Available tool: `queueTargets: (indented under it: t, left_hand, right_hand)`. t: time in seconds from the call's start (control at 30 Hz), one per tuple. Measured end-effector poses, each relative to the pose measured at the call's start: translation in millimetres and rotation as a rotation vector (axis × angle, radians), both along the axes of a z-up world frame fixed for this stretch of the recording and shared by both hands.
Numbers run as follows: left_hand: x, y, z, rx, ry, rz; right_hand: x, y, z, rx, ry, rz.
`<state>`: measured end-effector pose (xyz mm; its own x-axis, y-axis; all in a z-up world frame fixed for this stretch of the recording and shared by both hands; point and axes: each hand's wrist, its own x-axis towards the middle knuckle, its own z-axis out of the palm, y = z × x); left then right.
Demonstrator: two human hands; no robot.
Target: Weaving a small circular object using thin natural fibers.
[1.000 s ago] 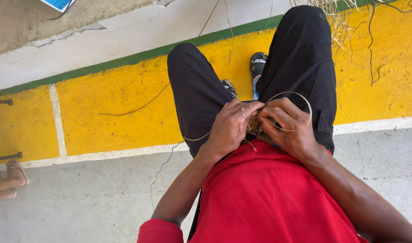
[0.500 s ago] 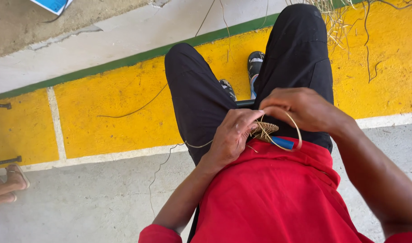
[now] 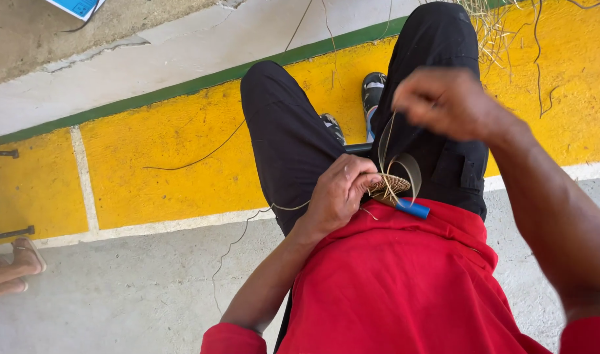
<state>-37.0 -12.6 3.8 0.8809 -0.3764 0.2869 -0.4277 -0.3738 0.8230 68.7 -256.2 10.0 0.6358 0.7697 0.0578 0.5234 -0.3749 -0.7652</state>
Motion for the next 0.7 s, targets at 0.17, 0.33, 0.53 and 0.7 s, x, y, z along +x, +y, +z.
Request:
queueTargets:
  t: [0.17,0.33,0.53,0.7]
  left_hand:
    - [20,6,11,-0.058,0.096,0.031]
    - [20,3,24,0.050,0.202,-0.023]
    - [21,-2,24,-0.006,0.296,-0.038]
    - [21,1,16,-0.083,0.395,0.002]
  right_hand:
    - [-31,-6,1,0.137,0.058,-0.464]
    - [-74,34,-3,0.271,0.045,-0.528]
    - [-77,43,-13,0.319,0.160,-0.727]
    - [-85,39,4,0.277,0.164,-0.693]
